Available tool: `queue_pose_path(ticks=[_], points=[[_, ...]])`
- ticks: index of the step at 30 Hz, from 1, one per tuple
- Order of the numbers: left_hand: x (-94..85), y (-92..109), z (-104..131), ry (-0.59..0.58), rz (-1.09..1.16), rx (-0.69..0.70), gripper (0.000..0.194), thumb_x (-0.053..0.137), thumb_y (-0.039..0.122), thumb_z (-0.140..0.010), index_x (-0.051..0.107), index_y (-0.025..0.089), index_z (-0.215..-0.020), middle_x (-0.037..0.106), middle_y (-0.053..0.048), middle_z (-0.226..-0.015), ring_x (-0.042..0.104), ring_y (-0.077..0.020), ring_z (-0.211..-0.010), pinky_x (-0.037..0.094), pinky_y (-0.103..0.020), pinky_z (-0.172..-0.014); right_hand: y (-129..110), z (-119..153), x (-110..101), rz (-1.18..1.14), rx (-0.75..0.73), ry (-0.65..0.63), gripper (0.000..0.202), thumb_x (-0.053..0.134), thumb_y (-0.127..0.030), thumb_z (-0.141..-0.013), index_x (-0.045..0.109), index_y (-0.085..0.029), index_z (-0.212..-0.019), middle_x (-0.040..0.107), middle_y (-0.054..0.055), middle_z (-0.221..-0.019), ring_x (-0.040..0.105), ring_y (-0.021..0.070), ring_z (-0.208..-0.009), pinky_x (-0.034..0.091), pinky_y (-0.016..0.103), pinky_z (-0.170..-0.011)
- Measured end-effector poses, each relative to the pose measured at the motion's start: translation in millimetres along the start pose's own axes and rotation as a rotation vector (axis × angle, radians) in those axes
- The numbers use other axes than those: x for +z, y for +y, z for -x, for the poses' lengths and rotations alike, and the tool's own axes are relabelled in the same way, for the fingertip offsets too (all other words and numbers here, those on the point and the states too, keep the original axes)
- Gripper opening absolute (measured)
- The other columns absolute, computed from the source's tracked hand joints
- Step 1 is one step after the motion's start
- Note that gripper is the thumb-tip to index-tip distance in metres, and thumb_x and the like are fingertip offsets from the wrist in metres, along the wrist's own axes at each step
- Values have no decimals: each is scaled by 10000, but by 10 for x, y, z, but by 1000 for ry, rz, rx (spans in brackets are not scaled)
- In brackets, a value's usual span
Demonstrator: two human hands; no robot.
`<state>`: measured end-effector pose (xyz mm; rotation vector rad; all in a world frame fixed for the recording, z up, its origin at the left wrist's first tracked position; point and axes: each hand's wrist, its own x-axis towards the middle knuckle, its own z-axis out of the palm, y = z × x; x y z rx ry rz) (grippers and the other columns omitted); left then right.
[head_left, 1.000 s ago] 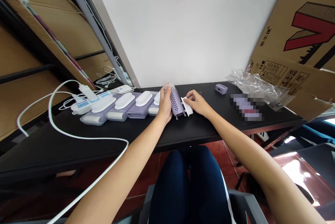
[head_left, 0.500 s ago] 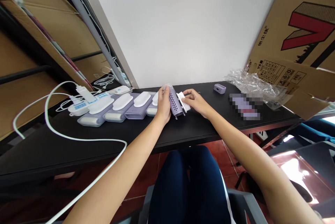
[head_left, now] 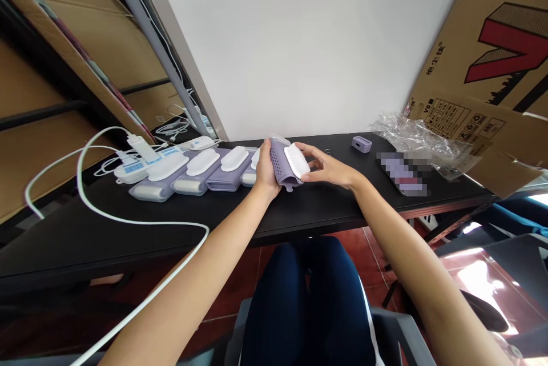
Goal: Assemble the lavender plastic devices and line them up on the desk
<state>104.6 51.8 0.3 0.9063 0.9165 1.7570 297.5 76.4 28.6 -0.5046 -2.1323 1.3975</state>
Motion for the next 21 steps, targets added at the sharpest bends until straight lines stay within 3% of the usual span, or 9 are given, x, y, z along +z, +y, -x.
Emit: queue_pose_path(ticks=[4,8,11,13,16,21], points=[[26,26,8,15,138,-74,585,572,741,-860,657,189,-1032,728,-85,-931,714,-242,-932,589,-342,-779,2,-26,59,90,-34,53,960,824,-439,-779,330,-376,-1600,361,67,-1629,522,274,-1330,523,455,-1055],[64,-5,25,54,81,-32,482,591,660,-907,667,202,-1038,745,-78,-989,714,-246,-985,583,-346,-819,31,-24,89,237,-100,142,940,792,-472,-808,310,-390,-1611,255,66,-1682,352,317,-1496,471,499,-1115],[65,-58,29,-10,-9,7,458,615,639,-907,663,222,-1090,741,-70,-1060,699,-245,-1048,569,-351,-863,83,-23,78,362,-142,197,910,772,-488,-824,322,-387,-1609,223,63,-1698,267,324,-1545,446,508,-1140],[52,-83,28,-46,-45,-26,450,655,626,-884,654,233,-1102,733,-61,-1082,695,-238,-1051,564,-341,-856,120,-34,78,406,-148,213,953,784,-513,-812,300,-374,-1621,243,78,-1695,287,325,-1540,428,518,-1156],[33,-90,24,-45,-44,-78,428,695,599,-858,647,235,-1077,725,-53,-1048,695,-225,-1009,558,-316,-811,156,-50,91,455,-131,229,996,804,-545,-790,296,-349,-1625,272,102,-1690,314,327,-1535,327,553,-1222],[26,-84,20,-92,-25,-100,412,716,562,-847,654,205,-1043,719,-59,-999,691,-224,-973,542,-308,-806,159,-47,106,565,-94,167,1056,833,-600,-735,328,-304,-1614,161,117,-1731,136,324,-1604,166,538,-1287]])
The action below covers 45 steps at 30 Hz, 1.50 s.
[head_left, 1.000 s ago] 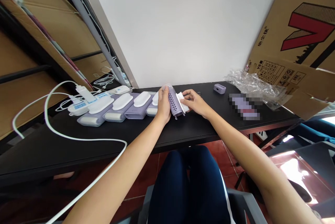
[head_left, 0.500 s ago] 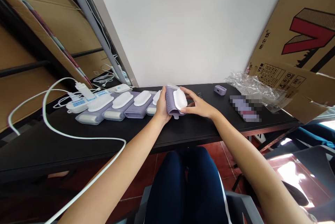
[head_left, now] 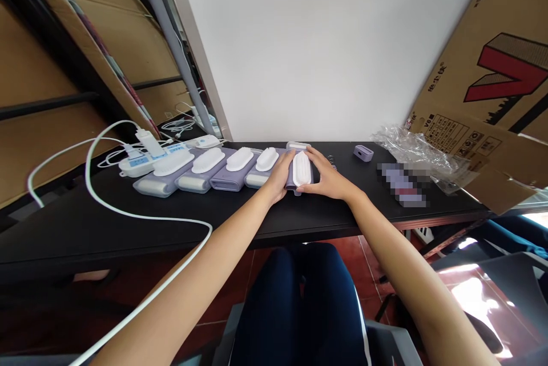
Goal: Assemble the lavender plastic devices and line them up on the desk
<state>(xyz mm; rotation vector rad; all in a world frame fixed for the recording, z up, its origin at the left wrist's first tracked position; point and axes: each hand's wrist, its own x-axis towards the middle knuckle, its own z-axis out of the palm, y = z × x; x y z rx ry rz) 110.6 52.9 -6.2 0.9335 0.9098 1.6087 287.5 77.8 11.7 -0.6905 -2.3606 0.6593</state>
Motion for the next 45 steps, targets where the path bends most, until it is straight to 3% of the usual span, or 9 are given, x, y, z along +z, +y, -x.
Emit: queue_pose_path(ticks=[11,16,22,25,31,36,41,45], points=[[8,13,-1,-14,-19,-80,494,671,642,-866,665,211,-1107,733,-83,-1093,698,-234,-1039,541,-317,-832,-13,-2,-16,138,-46,48,1011,814,-652,-736,397,-293,-1585,266,136,-1700,193,362,-1586,167,602,-1270],[-9,-18,-25,-16,-39,-87,542,631,675,-882,677,213,-1162,735,-93,-1169,700,-245,-1075,551,-318,-833,-14,-18,-25,185,-30,84,985,783,-670,-756,424,-247,-1570,316,150,-1677,268,342,-1559,245,552,-1257],[-21,-28,-29,-80,-53,-77,529,664,647,-872,685,213,-1173,745,-85,-1156,697,-251,-1098,547,-331,-900,-20,-17,-49,234,31,31,1205,777,-748,-697,203,-306,-1661,98,134,-1742,122,381,-1598,232,611,-1240],[-20,-24,-26,-103,-66,-73,521,655,645,-879,686,218,-1176,740,-83,-1173,687,-256,-1129,540,-344,-938,-47,-13,-55,273,36,17,1248,758,-777,-692,139,-314,-1671,109,156,-1735,128,394,-1595,224,649,-1222],[-20,-8,-11,-111,-118,-72,508,627,633,-894,685,211,-1172,735,-89,-1196,676,-267,-1148,539,-353,-937,-140,-6,-48,345,27,62,1149,758,-742,-715,247,-295,-1641,308,177,-1663,256,381,-1555,282,630,-1186],[5,17,10,-111,-149,-49,487,606,610,-910,681,212,-1179,731,-91,-1218,657,-274,-1193,539,-356,-960,-111,-7,-38,323,13,94,1095,768,-714,-722,298,-299,-1619,359,163,-1641,267,370,-1554,294,621,-1181],[25,35,50,-59,-250,-75,554,653,522,-897,591,281,-1392,656,-79,-1399,640,-278,-1249,560,-351,-922,43,-21,-55,193,53,98,991,709,-676,-816,285,-304,-1632,356,114,-1663,318,339,-1541,311,560,-1211],[-24,-8,46,-57,-350,-148,648,660,495,-882,507,357,-1497,582,-67,-1506,624,-303,-1288,557,-410,-949,129,-35,-70,190,106,112,747,631,-615,-912,442,-293,-1559,479,82,-1596,394,313,-1499,319,507,-1216]])
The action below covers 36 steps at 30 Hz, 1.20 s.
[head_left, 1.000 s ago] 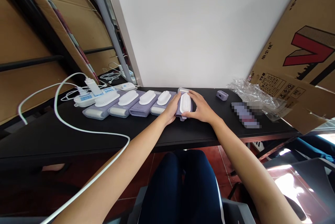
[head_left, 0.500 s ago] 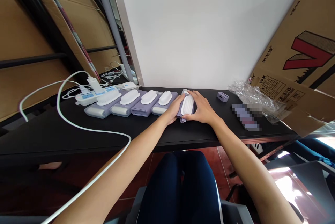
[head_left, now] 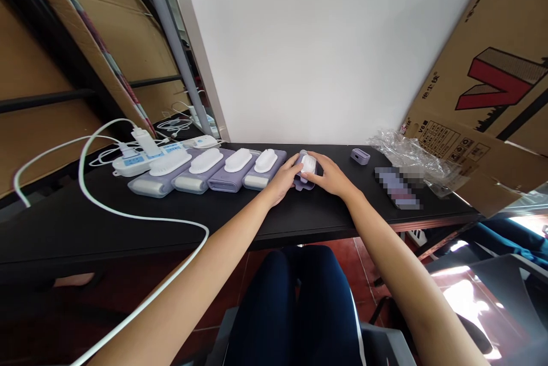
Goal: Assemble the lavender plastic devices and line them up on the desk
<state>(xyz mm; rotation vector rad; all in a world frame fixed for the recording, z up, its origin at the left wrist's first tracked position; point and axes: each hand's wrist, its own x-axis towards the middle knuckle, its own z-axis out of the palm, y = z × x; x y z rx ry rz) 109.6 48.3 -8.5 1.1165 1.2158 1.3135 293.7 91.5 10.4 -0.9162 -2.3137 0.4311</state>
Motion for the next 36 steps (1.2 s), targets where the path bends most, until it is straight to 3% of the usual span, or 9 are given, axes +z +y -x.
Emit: queue_pose_path(ticks=[5,8,13,15,19,24,28,33,36], points=[[-17,-91,-70,-43,-71,136,590,668,338,-837,604,323,-1423,505,-37,-1585,456,-299,-1473,388,-461,-1191,70,-32,-1,125,55,84,552,633,-516,-940,567,-298,-1442,560,76,-1522,429,304,-1462,355,521,-1166],[5,-94,-80,-57,-120,162,589,651,245,-805,628,284,-1392,533,-52,-1561,407,-283,-1510,313,-447,-1245,133,-48,-51,168,116,142,430,599,-456,-964,624,-291,-1360,610,77,-1454,501,290,-1385,394,492,-1126],[41,-43,-35,-98,-128,165,572,652,245,-810,608,231,-1380,593,-101,-1493,467,-274,-1466,342,-433,-1231,226,-34,-189,282,408,265,367,476,-364,-994,650,-239,-1292,641,133,-1338,580,313,-1258,441,494,-1056],[48,-27,-18,-101,-124,178,535,663,252,-808,619,225,-1340,614,-103,-1462,492,-270,-1442,349,-431,-1226,238,-14,-211,309,518,215,429,492,-379,-971,606,-234,-1358,639,151,-1318,598,324,-1227,448,509,-1040],[55,-18,-5,-78,-118,184,472,679,256,-807,632,247,-1277,633,-95,-1427,503,-260,-1427,359,-434,-1217,261,17,-177,335,580,29,638,629,-481,-864,539,-218,-1439,626,187,-1351,589,371,-1251,448,551,-1033],[54,-23,-5,-68,-108,170,447,698,272,-805,640,256,-1249,641,-98,-1397,495,-261,-1427,385,-427,-1190,414,-10,-146,331,728,-10,410,660,-485,-809,718,-180,-1077,725,208,-1123,675,395,-1117,503,544,-918],[49,-14,6,-48,-117,161,450,699,283,-803,642,260,-1249,611,-104,-1417,517,-255,-1394,422,-408,-1149,467,-11,-173,281,731,3,274,688,-461,-795,728,-215,-908,751,155,-897,724,353,-965,525,484,-834],[41,19,24,38,-148,172,395,667,329,-826,670,262,-1215,622,-94,-1344,608,-240,-1228,521,-359,-986,297,19,-237,232,768,254,275,540,-437,-941,690,-222,-1026,742,170,-1066,702,340,-1017,500,461,-865],[38,45,31,66,-182,232,356,645,407,-852,692,248,-1167,673,-67,-1143,648,-215,-1045,535,-329,-872,204,8,-236,51,588,355,282,505,-459,-965,654,-225,-1016,737,113,-1048,679,283,-985,488,398,-860]])
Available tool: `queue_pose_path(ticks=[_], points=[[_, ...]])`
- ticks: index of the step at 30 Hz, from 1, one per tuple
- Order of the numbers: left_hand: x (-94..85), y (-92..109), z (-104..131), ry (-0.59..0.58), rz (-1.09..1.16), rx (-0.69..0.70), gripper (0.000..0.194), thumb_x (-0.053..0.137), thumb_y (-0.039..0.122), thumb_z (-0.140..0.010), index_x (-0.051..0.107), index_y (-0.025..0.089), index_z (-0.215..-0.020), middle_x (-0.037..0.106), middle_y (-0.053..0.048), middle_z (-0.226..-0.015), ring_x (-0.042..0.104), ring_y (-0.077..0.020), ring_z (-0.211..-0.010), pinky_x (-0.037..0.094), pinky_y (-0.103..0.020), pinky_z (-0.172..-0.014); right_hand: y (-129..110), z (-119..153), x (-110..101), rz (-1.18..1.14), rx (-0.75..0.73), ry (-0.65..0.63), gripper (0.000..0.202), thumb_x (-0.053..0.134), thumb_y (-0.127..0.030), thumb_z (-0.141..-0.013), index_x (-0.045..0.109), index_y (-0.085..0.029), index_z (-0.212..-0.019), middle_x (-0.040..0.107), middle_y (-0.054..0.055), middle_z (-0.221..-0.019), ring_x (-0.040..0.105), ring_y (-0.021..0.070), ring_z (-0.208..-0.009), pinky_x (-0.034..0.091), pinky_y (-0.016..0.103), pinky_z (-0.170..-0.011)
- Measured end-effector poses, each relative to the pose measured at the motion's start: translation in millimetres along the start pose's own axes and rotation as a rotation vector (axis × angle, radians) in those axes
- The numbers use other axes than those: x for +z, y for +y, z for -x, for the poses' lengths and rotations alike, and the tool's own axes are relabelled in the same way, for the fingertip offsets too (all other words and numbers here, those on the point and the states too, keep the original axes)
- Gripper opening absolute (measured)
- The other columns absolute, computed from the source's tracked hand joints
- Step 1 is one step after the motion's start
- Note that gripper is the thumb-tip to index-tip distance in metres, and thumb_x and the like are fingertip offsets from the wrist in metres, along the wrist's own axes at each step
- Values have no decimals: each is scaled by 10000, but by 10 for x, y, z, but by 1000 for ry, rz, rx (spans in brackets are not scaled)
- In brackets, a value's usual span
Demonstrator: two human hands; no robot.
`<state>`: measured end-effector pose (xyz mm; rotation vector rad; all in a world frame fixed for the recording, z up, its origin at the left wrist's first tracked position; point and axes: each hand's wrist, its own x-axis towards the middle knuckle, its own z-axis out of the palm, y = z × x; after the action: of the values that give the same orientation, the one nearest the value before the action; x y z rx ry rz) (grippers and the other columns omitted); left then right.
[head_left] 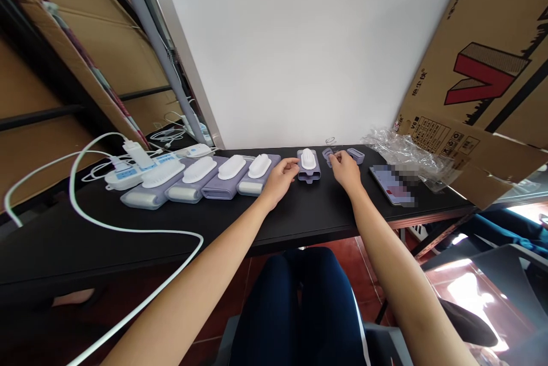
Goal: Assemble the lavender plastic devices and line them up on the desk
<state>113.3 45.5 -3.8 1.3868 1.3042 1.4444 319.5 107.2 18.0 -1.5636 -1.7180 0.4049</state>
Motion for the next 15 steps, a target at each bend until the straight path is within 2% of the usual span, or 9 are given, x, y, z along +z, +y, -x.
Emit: queue_pose_path(ticks=[3,6,10,13,15], points=[[-3,15,0,27,-21,69,422,631,491,-877,691,245,-1214,680,-46,-1012,638,-193,-925,514,-315,-824,-62,51,39,-245,-290,-105,297,528,-496,-952,634,-220,-977,720,43,-947,642,200,-868,477,306,-796],[-12,-4,-8,47,-97,138,495,643,549,-879,688,258,-1278,682,-34,-986,614,-180,-850,488,-318,-809,-115,134,71,-241,-446,-212,280,548,-495,-948,633,-229,-968,691,-1,-857,596,168,-774,448,276,-740],[-32,-45,-31,6,-182,181,359,703,513,-841,745,219,-1042,696,-30,-889,612,-183,-786,471,-323,-765,-160,216,72,-127,-518,-280,267,538,-487,-967,637,-239,-943,690,-4,-853,585,167,-758,426,275,-730],[-36,-31,-41,-30,-75,164,279,710,464,-841,665,211,-952,707,-23,-814,661,-193,-807,483,-312,-738,-167,222,62,-97,-476,-217,319,515,-539,-979,651,-253,-1016,687,5,-858,598,180,-758,423,282,-724],[-33,-1,-40,50,-2,142,259,688,437,-862,587,223,-968,725,-22,-818,686,-192,-817,492,-300,-716,-166,213,55,-107,-413,-154,364,478,-568,-991,644,-269,-1115,673,0,-823,603,190,-736,423,289,-712]])
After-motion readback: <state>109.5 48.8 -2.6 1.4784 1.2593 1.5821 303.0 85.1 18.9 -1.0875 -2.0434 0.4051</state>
